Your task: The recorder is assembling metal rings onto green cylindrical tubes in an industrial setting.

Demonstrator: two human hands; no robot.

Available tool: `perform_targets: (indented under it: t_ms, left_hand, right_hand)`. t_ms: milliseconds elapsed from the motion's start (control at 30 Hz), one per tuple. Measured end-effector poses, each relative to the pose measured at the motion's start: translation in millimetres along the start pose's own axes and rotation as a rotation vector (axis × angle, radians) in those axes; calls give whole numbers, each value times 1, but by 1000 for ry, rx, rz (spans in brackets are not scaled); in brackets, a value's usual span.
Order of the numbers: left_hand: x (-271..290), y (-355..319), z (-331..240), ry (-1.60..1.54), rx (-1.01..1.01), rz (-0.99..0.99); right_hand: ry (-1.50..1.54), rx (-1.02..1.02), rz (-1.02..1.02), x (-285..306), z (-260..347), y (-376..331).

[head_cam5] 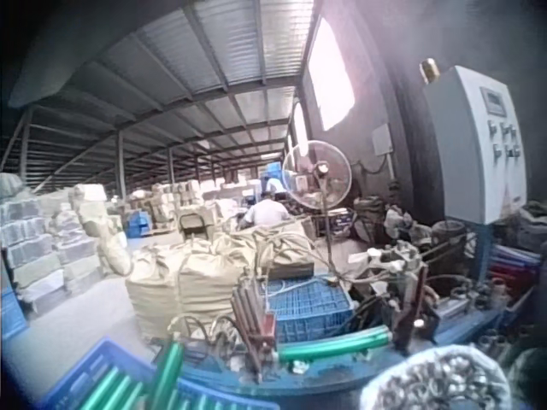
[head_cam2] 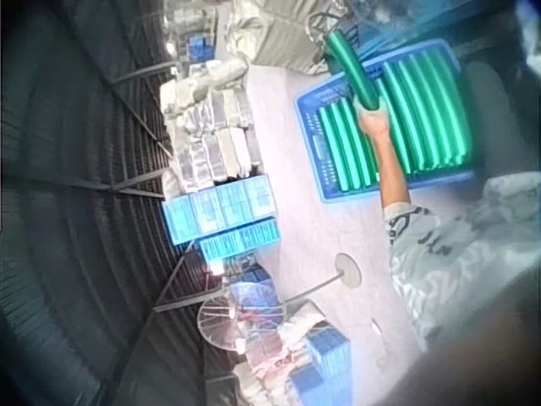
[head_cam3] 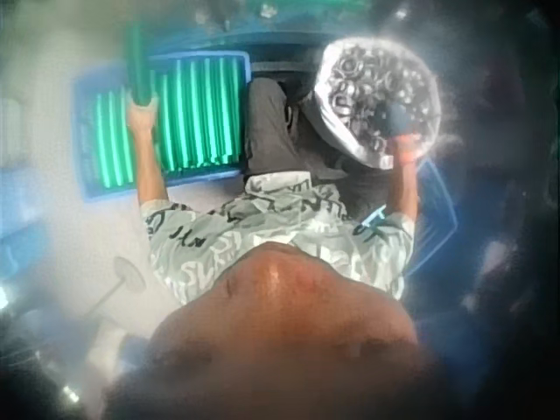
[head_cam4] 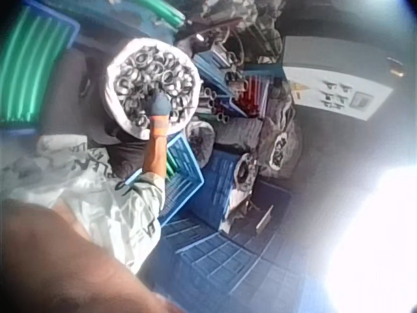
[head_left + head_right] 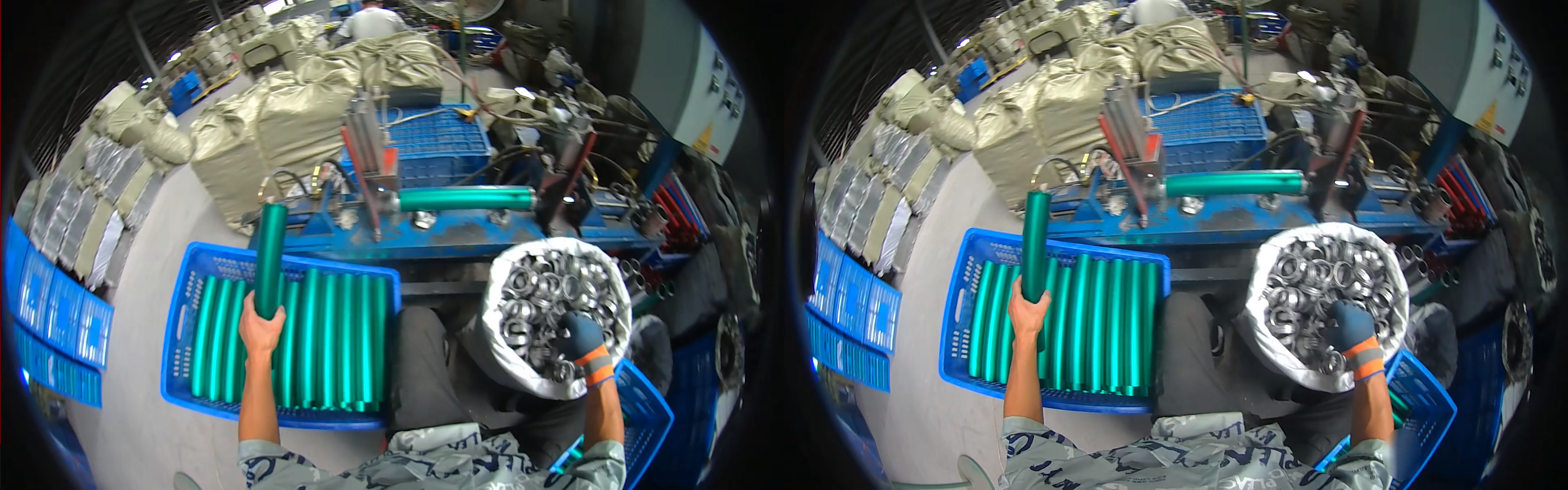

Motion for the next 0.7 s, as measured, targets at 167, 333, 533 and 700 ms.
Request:
perform_targets:
  t_ms: [167,333,533,700]
  left_hand:
    - [-35,-46,-204,-177,-314,276]
    - [-58,-119,-341,-293,-634,507]
    - [-69,-163,-410,-373,-717,660]
    - [-65,-169,-420,-269,-751,624]
  right_hand:
    - [171,-205,-132,2,-17,-31]
    - [1192,-491,-552,-34,-66,-71]
    - [1921,-638,-356,-21,-42,-95]
    - [2176,-401,-368,-1,2,-76]
Point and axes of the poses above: each hand's wrist, its own y-axis towards the middle knuckle, its own x-axis out of the back of the hand, z = x × y, the point moved 5 cm from there along y, towards the middle knuckle, and after that the axes turned 4 degrees about -z, right-handed, at the moved point
